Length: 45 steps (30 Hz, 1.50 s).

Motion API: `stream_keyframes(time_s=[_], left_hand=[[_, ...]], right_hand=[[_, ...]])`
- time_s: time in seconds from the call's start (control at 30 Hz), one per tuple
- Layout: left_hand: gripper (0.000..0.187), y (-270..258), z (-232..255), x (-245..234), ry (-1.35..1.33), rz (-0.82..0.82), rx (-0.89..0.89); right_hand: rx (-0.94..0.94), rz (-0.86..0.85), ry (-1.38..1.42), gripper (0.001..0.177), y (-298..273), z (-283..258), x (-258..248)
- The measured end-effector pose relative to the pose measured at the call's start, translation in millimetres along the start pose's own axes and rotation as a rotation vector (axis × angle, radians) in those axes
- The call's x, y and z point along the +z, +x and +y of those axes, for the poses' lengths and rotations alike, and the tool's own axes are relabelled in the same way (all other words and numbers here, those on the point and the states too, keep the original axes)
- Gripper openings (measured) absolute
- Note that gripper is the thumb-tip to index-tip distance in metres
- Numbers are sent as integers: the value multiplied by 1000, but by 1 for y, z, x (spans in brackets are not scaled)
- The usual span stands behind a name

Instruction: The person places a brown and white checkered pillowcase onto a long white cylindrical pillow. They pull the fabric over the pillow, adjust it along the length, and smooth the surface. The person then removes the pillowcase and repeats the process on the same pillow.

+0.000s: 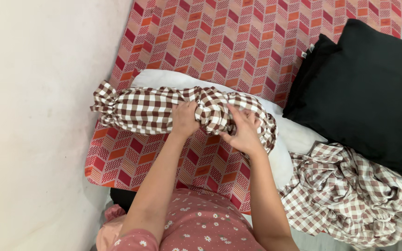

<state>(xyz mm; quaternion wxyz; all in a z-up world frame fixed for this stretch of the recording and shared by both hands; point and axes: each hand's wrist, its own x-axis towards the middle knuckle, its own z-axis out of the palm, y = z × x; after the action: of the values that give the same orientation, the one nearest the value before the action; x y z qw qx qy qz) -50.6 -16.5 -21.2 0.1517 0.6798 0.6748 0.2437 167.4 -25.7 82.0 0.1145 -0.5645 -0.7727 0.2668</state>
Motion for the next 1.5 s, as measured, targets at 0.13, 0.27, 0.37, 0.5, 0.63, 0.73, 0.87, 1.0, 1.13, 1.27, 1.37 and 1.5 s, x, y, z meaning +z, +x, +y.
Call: stream_keyframes(time_s=[0.13, 0.27, 0.37, 0.5, 0.63, 0.73, 0.87, 1.0, 1.13, 1.27, 1.37, 1.5], left_hand=[[38, 7, 5, -2, -40, 2, -3], [35, 15, 0, -3, -21, -28, -58], [40, 16, -2, -3, -35, 9, -27], [38, 11, 3, 3, -1, -24, 13], [38, 5, 7, 9, 4, -17, 7], [40, 3, 10, 14, -18, -26, -2], [41, 3, 5, 17, -20, -20, 3], [44, 4, 5, 21, -3, -117, -8], [56, -3, 6, 15, -6, -159, 23], [67, -6, -4, 4, 55, -343, -25], [75, -9, -5, -1, 46, -511, -119], [76, -19, -7, -5, 55, -550, -108]], right_hand=[[-79, 111, -333, 112, 5, -6, 29], [-48, 315, -411, 102, 4, 58, 73], [6, 394, -654, 99, -9, 108, 90], [200, 259, -506, 107, -22, 95, 73], [528, -141, -430, 128, -11, 36, 21], [99, 65, -255, 120, -1, 8, 30], [-144, 188, -237, 95, 19, 22, 74], [-54, 211, -270, 88, 8, 65, 96], [-31, 253, -358, 89, 9, 78, 99], [121, -121, -245, 95, 19, 68, 74], [334, -301, -69, 79, 44, 64, 61], [134, -20, -228, 88, 94, 59, 85]])
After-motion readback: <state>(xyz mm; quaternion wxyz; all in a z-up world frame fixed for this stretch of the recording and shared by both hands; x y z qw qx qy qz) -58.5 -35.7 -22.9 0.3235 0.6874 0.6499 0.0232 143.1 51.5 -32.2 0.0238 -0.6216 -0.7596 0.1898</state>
